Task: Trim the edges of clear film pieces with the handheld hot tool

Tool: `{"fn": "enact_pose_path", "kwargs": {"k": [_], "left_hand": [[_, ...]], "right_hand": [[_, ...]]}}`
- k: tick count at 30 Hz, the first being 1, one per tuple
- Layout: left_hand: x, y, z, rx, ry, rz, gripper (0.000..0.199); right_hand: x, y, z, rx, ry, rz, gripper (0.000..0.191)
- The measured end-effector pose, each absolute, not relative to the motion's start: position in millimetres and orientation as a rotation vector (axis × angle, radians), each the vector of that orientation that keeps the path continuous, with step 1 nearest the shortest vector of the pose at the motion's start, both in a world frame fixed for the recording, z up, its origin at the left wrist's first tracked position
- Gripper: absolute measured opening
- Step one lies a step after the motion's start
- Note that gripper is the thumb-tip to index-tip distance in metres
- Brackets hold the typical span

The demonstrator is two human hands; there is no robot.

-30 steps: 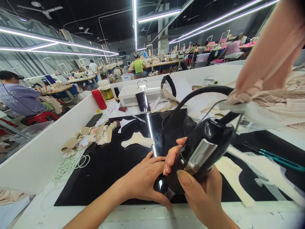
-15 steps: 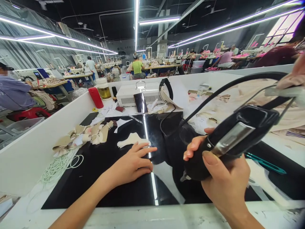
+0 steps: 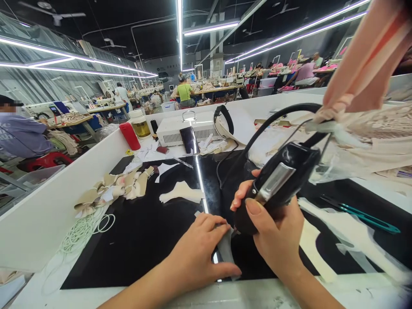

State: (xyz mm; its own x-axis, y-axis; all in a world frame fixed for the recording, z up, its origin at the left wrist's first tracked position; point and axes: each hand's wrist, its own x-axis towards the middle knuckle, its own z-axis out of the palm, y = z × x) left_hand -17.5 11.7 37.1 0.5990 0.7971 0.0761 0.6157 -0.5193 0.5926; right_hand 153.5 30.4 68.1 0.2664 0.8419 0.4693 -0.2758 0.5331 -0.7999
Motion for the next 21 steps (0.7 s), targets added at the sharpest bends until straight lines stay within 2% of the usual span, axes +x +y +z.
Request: {"fn": "enact_pose_path", "kwargs": {"k": [11,21], "left_hand": [[-18,10,46,2.321,1.157,0.288,0.092],[-20,10,49,2.335,1.149,0.272,0.090]], "right_hand": [[154,29,66,-0.627,-1.019,0.875,0.034],[151,28,66,-0.652,-1.038,0.843,0.023]]}}
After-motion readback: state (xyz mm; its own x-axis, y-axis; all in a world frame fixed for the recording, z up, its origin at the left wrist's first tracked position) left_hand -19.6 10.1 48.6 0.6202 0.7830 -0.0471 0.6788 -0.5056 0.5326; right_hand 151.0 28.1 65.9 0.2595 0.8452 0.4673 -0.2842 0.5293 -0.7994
